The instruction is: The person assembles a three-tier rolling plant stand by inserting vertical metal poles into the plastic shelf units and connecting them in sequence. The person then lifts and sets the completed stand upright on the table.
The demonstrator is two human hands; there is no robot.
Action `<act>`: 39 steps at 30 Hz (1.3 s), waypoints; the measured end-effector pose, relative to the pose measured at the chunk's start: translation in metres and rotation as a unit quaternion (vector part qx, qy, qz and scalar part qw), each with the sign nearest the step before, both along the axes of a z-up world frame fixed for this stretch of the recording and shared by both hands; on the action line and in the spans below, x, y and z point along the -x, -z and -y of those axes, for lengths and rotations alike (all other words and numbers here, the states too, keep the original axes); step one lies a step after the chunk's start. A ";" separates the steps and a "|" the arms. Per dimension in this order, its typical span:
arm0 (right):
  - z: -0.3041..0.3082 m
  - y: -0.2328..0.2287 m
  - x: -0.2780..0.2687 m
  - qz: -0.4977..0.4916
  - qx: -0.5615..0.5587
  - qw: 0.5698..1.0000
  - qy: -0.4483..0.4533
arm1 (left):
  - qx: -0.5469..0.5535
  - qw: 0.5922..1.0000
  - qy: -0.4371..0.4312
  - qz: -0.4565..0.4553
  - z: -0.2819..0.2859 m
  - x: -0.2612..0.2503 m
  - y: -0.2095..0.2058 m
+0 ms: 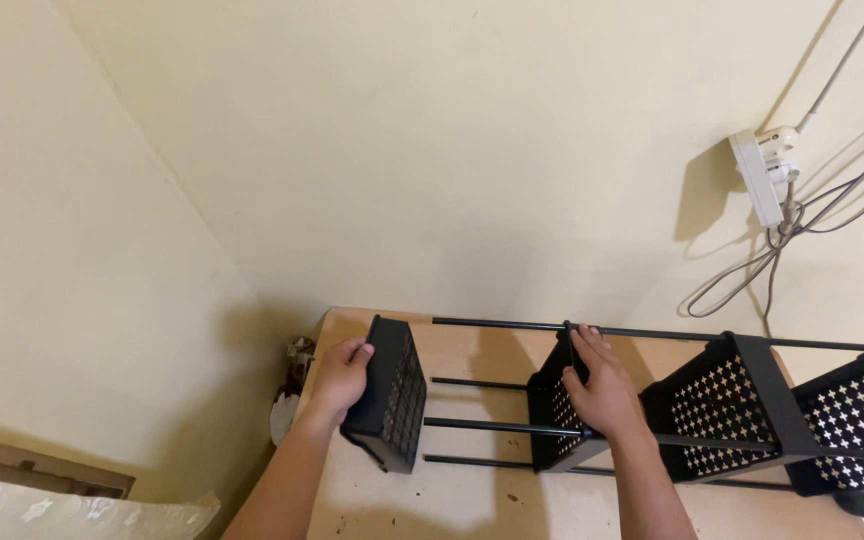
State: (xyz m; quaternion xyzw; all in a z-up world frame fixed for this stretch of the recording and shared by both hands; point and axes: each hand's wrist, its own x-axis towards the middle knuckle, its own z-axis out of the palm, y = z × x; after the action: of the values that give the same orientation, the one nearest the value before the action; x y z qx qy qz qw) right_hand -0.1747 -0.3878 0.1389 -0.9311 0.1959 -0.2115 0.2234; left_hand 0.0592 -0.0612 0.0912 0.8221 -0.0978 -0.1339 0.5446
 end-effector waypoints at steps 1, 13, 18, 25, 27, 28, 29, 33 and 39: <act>0.000 -0.001 -0.001 -0.009 -0.002 1.000 0.003 | 0.018 1.000 -0.011 0.008 0.006 0.001 0.002; 0.002 0.003 -0.001 -0.014 0.007 1.000 0.007 | 0.028 0.999 -0.008 -0.015 0.050 0.014 -0.009; 0.001 0.002 -0.002 -0.002 0.006 1.000 0.003 | 0.012 1.000 -0.006 -0.021 0.048 0.018 -0.012; -0.010 -0.025 -0.024 -0.083 0.030 0.995 0.053 | 0.031 0.999 -0.010 -0.013 0.051 0.021 -0.017; -0.017 -0.031 -0.041 -0.083 0.056 0.994 0.036 | 0.003 0.999 0.016 0.043 0.049 0.021 -0.017; -0.020 -0.034 -0.050 -0.056 0.092 0.994 -0.011 | -0.042 0.998 0.032 0.037 0.048 0.021 -0.018; -0.023 -0.035 -0.061 -0.029 0.127 0.990 -0.058 | -0.086 0.995 0.048 0.030 0.048 0.021 -0.018; -0.027 -0.033 -0.086 -0.057 0.135 0.983 -0.112 | -0.080 0.988 0.082 0.108 0.049 0.025 -0.022; -0.022 -0.021 -0.094 -0.040 0.100 0.988 -0.106 | -0.176 0.965 0.133 0.143 0.051 0.032 -0.038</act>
State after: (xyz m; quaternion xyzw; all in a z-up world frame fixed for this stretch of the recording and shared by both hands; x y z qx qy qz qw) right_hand -0.0804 -0.3655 0.1603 -0.9721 0.0826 -0.1674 0.1420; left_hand 0.0269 -0.1122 0.1294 0.8951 -0.2579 -0.1010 0.3494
